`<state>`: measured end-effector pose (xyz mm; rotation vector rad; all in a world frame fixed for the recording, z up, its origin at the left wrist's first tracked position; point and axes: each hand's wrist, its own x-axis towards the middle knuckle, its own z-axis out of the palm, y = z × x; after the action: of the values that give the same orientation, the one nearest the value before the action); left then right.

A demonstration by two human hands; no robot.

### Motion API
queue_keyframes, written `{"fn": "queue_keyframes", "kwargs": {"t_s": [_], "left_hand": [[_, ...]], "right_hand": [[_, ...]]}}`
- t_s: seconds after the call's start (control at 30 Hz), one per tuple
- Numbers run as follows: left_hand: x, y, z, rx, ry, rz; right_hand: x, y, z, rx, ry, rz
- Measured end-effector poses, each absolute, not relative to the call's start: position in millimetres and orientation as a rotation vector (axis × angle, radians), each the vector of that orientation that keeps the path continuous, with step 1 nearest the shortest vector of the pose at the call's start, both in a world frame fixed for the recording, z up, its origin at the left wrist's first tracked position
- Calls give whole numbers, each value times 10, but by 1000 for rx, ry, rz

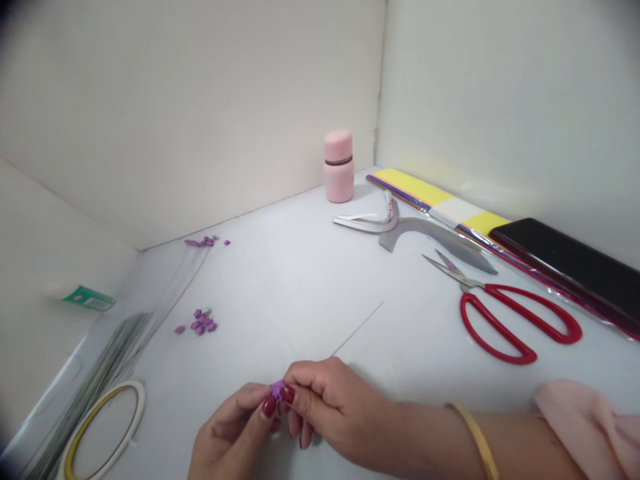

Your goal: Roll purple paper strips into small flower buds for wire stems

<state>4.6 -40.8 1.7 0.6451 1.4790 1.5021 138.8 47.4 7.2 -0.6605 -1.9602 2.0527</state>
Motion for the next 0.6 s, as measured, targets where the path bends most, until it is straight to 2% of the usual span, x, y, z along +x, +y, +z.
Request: {"fn": "queue_keyframes", "kwargs": {"t_s": [0.17, 0.3, 0.4, 0.6], "left_hand": [[-21, -361, 39, 473, 1458, 1355], [-19, -363, 47, 518, 1456, 1372], [-19, -382, 60, 593, 1422, 1425], [-30, -430, 14, 988, 1418, 1410]], "right_hand": [[1411, 532, 111, -650, -2246, 1713], [1415, 543, 150, -613, -2339, 1596], [1401, 558, 167, -634, -2267, 1754], [1365, 576, 151, -615, -1814, 2340]]}}
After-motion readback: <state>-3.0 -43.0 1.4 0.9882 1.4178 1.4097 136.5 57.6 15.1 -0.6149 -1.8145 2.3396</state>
